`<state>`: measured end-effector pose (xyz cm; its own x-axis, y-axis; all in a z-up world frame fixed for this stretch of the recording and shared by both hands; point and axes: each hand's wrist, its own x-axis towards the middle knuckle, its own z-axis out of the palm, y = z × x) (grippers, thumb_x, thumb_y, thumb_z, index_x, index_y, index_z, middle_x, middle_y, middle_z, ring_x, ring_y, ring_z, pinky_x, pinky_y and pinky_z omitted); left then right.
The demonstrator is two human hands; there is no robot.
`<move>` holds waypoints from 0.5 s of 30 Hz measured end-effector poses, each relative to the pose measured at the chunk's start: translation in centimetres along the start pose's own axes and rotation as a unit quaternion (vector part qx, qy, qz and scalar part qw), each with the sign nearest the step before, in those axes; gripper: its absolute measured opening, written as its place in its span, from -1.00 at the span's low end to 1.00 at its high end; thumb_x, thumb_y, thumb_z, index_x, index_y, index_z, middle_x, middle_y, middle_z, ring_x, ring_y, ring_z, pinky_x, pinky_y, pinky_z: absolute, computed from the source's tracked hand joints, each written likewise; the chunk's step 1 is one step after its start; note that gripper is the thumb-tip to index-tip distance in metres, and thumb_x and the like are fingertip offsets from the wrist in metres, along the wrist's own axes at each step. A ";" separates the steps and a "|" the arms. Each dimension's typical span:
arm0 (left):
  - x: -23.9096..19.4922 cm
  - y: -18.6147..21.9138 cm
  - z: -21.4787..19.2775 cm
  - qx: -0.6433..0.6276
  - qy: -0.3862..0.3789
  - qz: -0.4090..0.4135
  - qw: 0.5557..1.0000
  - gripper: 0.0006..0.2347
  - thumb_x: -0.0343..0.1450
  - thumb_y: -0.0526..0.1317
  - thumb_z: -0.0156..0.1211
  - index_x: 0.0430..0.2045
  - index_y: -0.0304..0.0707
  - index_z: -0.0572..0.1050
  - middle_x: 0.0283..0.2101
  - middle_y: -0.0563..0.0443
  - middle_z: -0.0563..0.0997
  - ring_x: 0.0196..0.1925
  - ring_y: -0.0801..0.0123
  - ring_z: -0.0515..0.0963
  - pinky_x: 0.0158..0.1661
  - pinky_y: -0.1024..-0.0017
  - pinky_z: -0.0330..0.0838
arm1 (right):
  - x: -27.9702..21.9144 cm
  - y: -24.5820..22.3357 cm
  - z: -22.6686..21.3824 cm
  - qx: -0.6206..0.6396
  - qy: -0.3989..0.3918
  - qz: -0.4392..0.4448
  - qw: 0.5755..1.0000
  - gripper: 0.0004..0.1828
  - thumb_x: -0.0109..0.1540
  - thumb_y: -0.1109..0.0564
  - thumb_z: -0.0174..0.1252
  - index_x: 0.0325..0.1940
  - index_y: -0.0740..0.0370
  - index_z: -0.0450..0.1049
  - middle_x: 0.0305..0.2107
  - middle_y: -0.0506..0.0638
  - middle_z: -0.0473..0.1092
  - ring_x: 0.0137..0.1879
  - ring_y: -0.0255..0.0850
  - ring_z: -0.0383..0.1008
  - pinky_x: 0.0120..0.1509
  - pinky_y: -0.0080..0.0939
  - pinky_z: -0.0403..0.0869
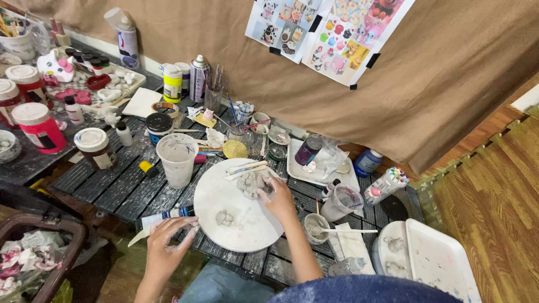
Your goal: The person shapes a small piece of gray clay by hand on a white plate, repeatedly rolling and pinching it into a compact form. The hands remain in frame throughout, manipulating the clay without tools.
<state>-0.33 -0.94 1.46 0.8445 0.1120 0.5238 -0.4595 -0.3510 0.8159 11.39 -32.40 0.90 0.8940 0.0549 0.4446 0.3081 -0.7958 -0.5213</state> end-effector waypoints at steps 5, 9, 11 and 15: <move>-0.4 -0.3 0.7 0.040 -0.006 0.004 0.999 -0.78 0.28 -0.34 0.34 -0.20 -0.26 0.68 -0.13 0.00 0.74 -0.09 0.29 0.69 0.01 0.32 0.38 | 0.1 -0.8 1.2 -0.086 0.022 0.055 0.995 -0.69 0.19 0.02 0.31 -0.08 0.24 0.54 -0.06 0.11 0.50 0.04 0.05 0.53 0.12 -0.01 0.47; -0.7 -0.9 2.0 0.018 0.003 0.019 1.000 -0.79 0.32 -0.32 0.30 -0.19 -0.27 0.66 -0.11 -0.01 0.73 -0.05 0.29 0.69 0.04 0.35 0.40 | 0.0 -0.8 2.9 -0.046 0.097 0.027 0.994 -0.76 0.22 0.07 0.26 -0.08 0.20 0.57 -0.14 0.13 0.51 -0.01 0.06 0.52 0.10 -0.04 0.49; -1.1 -1.4 3.2 0.002 -0.003 0.016 1.000 -0.77 0.31 -0.33 0.30 -0.17 -0.27 0.66 -0.13 -0.02 0.74 -0.06 0.32 0.68 0.03 0.38 0.41 | 0.2 -0.9 3.8 -0.042 0.106 0.021 0.993 -0.81 0.25 0.09 0.24 -0.10 0.20 0.57 -0.15 0.13 0.52 -0.01 0.07 0.52 0.10 -0.03 0.48; -1.7 -2.6 5.3 -0.063 -0.054 -0.112 0.990 -0.77 0.33 -0.34 0.28 -0.15 -0.26 0.66 -0.14 0.01 0.76 -0.11 0.41 0.72 0.01 0.46 0.49 | 0.5 -1.3 4.2 -0.011 0.121 0.036 0.992 -0.84 0.23 0.10 0.25 -0.14 0.15 0.59 -0.20 0.11 0.53 -0.07 0.07 0.54 0.02 -0.03 0.50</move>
<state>0.89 -5.16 -2.88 0.9503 0.0720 0.3027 -0.2825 -0.2085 0.9363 12.85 -28.82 -1.27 0.8086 -0.1461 0.5699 0.2370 -0.8057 -0.5428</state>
